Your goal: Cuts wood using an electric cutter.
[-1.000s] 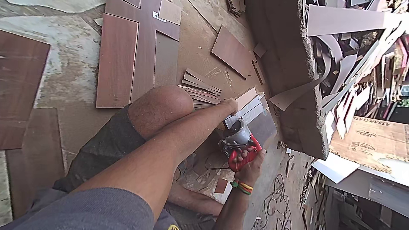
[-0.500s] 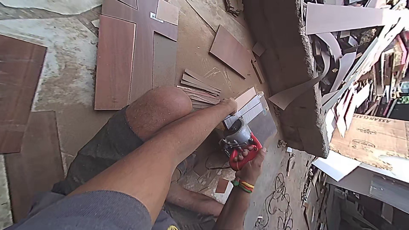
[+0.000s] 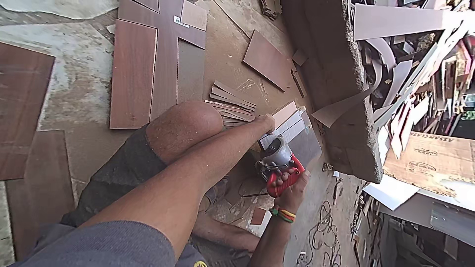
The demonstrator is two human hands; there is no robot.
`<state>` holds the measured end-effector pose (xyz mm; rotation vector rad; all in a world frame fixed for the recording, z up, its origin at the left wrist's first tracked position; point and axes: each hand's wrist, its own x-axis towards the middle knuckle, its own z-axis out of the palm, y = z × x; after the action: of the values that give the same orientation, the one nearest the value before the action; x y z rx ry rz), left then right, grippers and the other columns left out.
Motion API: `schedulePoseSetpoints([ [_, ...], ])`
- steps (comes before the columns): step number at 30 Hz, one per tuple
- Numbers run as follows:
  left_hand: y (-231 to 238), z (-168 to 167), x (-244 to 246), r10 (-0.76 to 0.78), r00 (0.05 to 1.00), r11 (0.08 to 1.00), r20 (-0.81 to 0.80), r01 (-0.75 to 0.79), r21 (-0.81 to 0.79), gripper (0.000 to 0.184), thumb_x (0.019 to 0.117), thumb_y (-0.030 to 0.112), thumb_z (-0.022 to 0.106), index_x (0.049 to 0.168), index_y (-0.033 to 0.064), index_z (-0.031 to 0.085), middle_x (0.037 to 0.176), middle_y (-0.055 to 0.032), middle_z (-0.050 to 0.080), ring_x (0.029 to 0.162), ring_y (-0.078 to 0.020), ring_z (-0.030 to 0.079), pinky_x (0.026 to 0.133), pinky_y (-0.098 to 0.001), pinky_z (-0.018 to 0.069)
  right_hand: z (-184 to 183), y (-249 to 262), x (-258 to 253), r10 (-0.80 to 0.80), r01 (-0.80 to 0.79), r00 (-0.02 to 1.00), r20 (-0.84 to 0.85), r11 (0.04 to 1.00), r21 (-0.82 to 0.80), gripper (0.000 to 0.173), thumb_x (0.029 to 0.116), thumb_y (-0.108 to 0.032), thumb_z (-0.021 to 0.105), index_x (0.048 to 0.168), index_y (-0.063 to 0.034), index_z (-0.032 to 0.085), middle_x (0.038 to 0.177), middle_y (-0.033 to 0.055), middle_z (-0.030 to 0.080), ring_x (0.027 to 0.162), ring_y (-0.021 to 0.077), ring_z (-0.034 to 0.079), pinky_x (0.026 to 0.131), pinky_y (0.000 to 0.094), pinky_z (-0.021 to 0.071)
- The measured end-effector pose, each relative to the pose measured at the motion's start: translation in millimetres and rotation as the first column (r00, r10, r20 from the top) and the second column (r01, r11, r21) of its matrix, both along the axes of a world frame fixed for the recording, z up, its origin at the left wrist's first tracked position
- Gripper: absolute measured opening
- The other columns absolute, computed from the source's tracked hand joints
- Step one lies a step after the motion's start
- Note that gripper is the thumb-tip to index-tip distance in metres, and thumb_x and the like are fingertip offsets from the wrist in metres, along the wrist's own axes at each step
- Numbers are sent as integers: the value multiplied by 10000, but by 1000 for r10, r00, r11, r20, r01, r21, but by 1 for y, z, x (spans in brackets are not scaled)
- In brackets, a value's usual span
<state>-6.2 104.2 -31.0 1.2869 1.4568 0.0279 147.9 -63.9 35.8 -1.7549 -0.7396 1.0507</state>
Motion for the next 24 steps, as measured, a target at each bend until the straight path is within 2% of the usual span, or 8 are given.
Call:
schedulePoseSetpoints([
  [5,2,0,1,8,1000,1000,-1,-8,-9,599,931,271,753,1355,-90,532,1349,-289,591,1252,-423,606,1010,-608,504,-1,-11,1,39,-39,999,-7,999,16,673,1091,-592,156,893,-88,557,522,-7,530,387,126,551,369,322,524],
  [10,1,-1,4,-18,1000,1000,-20,18,10,521,929,277,758,1271,-84,600,1309,-272,619,1223,-405,625,985,-591,521,1,-33,3,28,-28,999,-46,1000,-4,690,1085,-604,153,919,-71,558,531,4,533,393,133,555,371,317,527],
  [13,0,6,0,-34,999,999,-11,34,16,529,954,263,737,1304,-97,572,1349,-287,590,1259,-418,598,1016,-600,495,13,-45,12,34,-38,989,-144,999,-21,744,1055,-665,145,925,-76,580,526,3,549,385,131,562,362,318,526],
  [15,-2,8,-2,-28,1000,1000,-5,28,11,541,960,264,728,1326,-95,556,1357,-287,586,1271,-416,592,1028,-598,486,24,-52,26,75,-74,962,-263,997,13,704,1043,-678,254,992,-70,604,565,5,583,414,121,593,378,306,542],
  [18,-3,5,-4,22,1000,1000,10,-22,12,516,936,276,755,1279,-75,595,1312,-270,619,1239,-401,613,1013,-589,498,33,-56,51,120,-86,888,-444,992,97,541,990,-570,590,1084,-40,639,642,39,617,470,141,622,426,315,564],
  [20,-5,1,-4,62,998,998,27,-62,15,552,906,285,786,1284,-68,594,1291,-270,630,1217,-397,628,1000,-585,510,39,-53,63,121,-61,847,-518,990,131,494,968,-514,657,1082,-33,661,658,40,626,495,135,633,453,304,570],
  [22,-5,-1,-6,65,997,998,46,-66,25,597,905,295,789,1335,-57,571,1307,-271,624,1224,-396,625,1004,-583,509,46,-46,70,95,-1,795,-599,988,155,471,990,-493,618,1050,-31,680,668,36,640,516,125,647,469,282,574],
  [24,-4,-1,-9,37,998,998,53,-40,47,639,912,308,785,1382,-53,547,1339,-271,609,1254,-399,609,1023,-587,498,50,-36,77,27,95,760,-649,984,151,549,1066,-512,414,1017,-25,663,671,29,642,510,110,638,464,251,558],
])
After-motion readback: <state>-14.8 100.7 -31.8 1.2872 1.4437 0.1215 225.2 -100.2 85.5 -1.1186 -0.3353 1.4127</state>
